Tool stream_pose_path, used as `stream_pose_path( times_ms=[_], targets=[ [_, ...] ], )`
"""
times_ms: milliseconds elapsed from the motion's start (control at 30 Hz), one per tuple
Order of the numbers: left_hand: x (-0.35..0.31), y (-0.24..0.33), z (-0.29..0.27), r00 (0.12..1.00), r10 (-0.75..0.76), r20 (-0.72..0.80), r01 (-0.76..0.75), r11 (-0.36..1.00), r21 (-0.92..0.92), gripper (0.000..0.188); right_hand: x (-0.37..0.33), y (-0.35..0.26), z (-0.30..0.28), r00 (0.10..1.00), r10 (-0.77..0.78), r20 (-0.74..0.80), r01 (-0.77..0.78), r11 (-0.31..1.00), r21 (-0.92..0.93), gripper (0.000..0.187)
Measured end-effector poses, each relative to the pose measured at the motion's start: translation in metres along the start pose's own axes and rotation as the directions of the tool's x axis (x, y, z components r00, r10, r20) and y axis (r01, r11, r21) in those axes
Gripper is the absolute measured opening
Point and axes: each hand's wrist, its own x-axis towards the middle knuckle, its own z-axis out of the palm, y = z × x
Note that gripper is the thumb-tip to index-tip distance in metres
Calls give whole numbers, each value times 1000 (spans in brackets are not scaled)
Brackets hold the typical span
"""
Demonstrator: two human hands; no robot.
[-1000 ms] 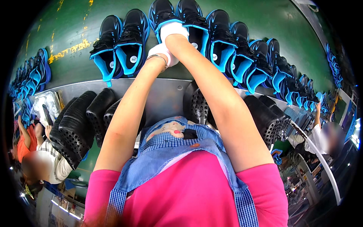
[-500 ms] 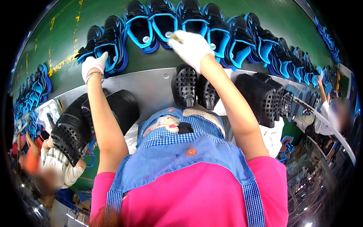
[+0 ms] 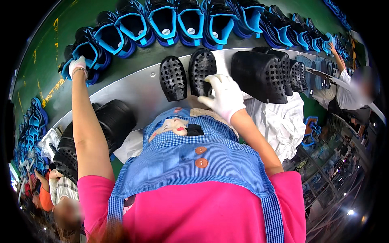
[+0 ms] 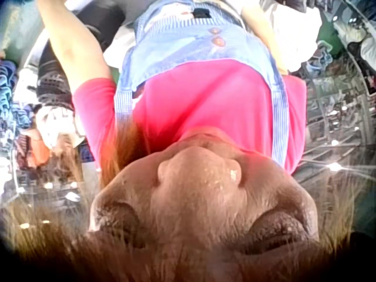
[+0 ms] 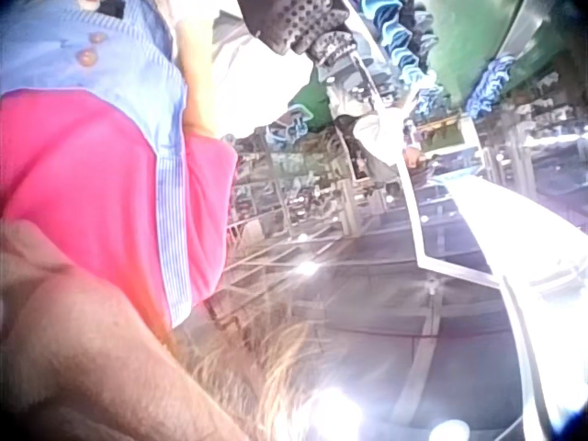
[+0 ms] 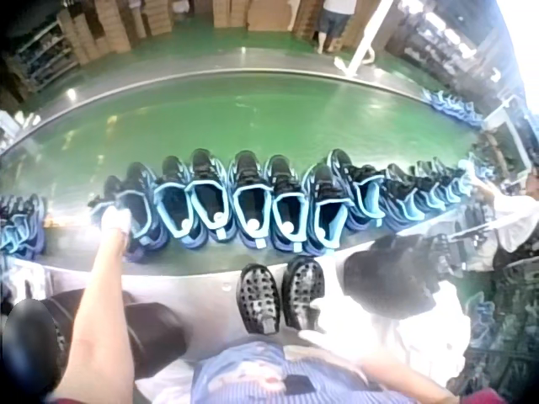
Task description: The person handles black perforated shoe components on a workstation, checks them by hand, and places them into a large white bag.
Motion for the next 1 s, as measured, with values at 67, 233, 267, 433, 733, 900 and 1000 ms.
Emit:
stream_pose_path(
  times_ms=[67,233,267,433,733,900,1000],
  targets=[
    [-4,-1,-4,999,-23,38,22,1000,18,50,-4,-1,5,1000,-20,10,20,1000,-17,53],
    [-78,1,-20,916,262,-303,-295,953,-68,57,-6,10,18,999,-44,-28,43,999,-17,53],
    [-101,11,-11,868,343,-358,-407,905,-119,57,-7,15,18,1000,-24,-18,23,999,-23,52],
    [-197,-2,22,708,645,-286,-706,648,-287,36,-7,17,10,993,-120,-1,119,993,24,48],
    [-358,18,4,107,784,612,891,197,-409,65,-10,-13,-49,932,-361,-33,351,875,333,49],
    [-358,18,10,297,802,518,822,61,-566,54,5,-18,-45,963,-250,100,178,869,462,50],
    [-350,14,7,444,767,463,686,41,-726,47,15,-30,-42,964,-159,211,71,925,374,55]
  ],
)
